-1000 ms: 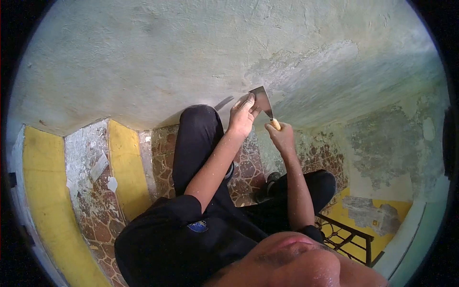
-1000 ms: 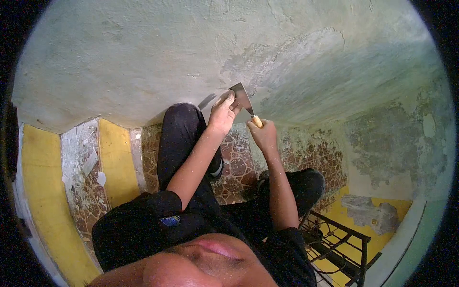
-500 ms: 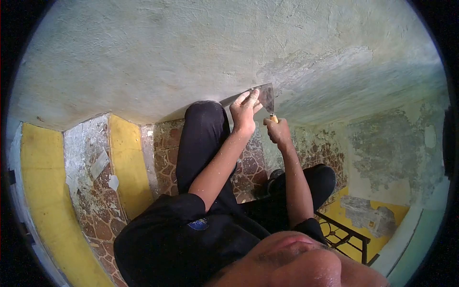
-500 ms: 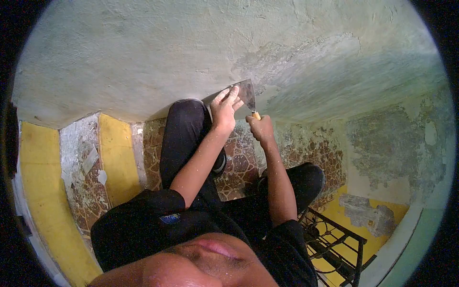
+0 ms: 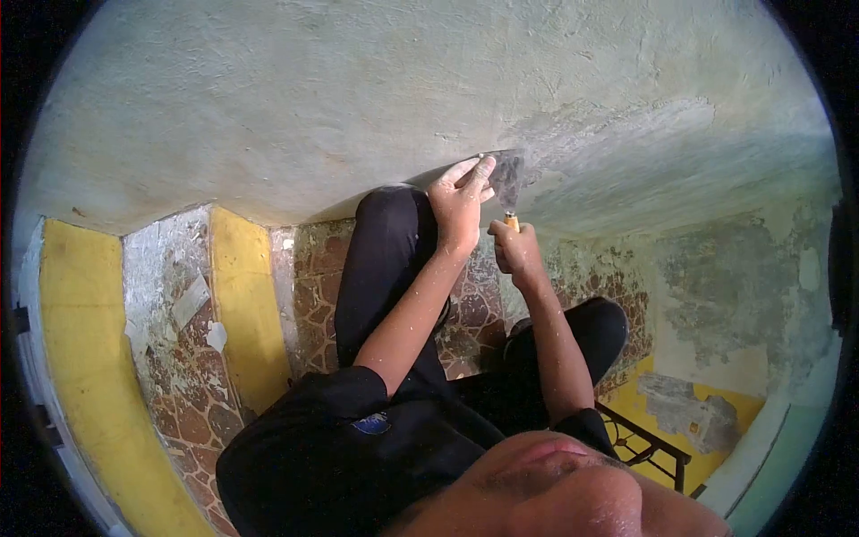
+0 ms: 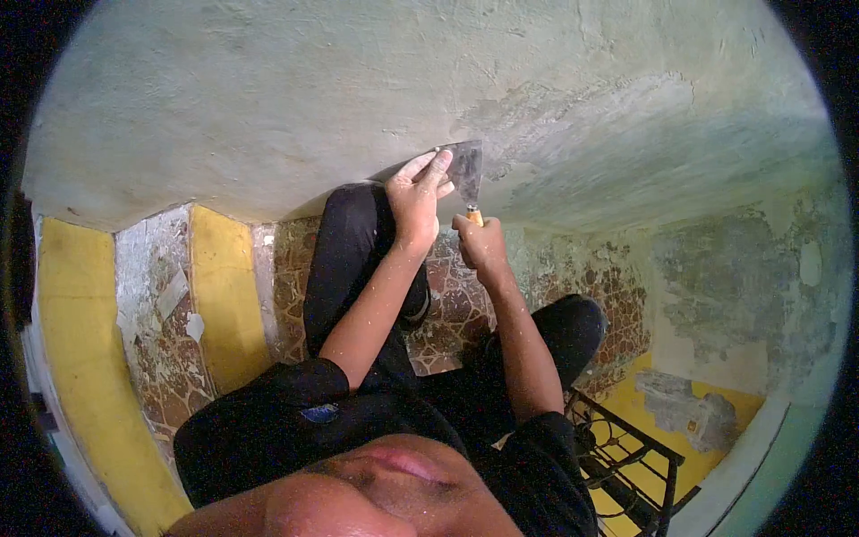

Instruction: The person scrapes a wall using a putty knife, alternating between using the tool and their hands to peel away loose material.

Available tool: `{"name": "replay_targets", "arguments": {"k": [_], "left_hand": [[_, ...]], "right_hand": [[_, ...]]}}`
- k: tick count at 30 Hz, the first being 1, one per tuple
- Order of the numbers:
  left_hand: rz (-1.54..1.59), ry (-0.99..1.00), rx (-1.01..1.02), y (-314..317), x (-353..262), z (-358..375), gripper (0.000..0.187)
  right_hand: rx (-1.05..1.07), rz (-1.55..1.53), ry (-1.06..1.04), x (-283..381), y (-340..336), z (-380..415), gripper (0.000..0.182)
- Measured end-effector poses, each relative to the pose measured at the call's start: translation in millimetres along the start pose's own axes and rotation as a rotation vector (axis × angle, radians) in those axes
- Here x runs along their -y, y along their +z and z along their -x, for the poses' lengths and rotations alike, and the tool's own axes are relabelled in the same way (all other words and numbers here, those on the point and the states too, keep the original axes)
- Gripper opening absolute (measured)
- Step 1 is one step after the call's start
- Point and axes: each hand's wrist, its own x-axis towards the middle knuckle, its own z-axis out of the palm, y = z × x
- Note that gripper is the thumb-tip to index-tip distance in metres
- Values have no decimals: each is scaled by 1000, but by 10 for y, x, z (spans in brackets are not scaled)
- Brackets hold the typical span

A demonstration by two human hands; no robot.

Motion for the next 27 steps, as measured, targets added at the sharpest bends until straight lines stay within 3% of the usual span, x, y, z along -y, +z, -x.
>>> {"name": "replay_targets", "arguments": {"k": [22,27], "left_hand": [[-154,-69,-24,-75,326,50,39],[-187,-52,-18,-102,342,-5,38]], "right_hand": [[-65,-18,42,-450,1,-210,30],[44,-82,143,-390,-31,-108,30]]}}
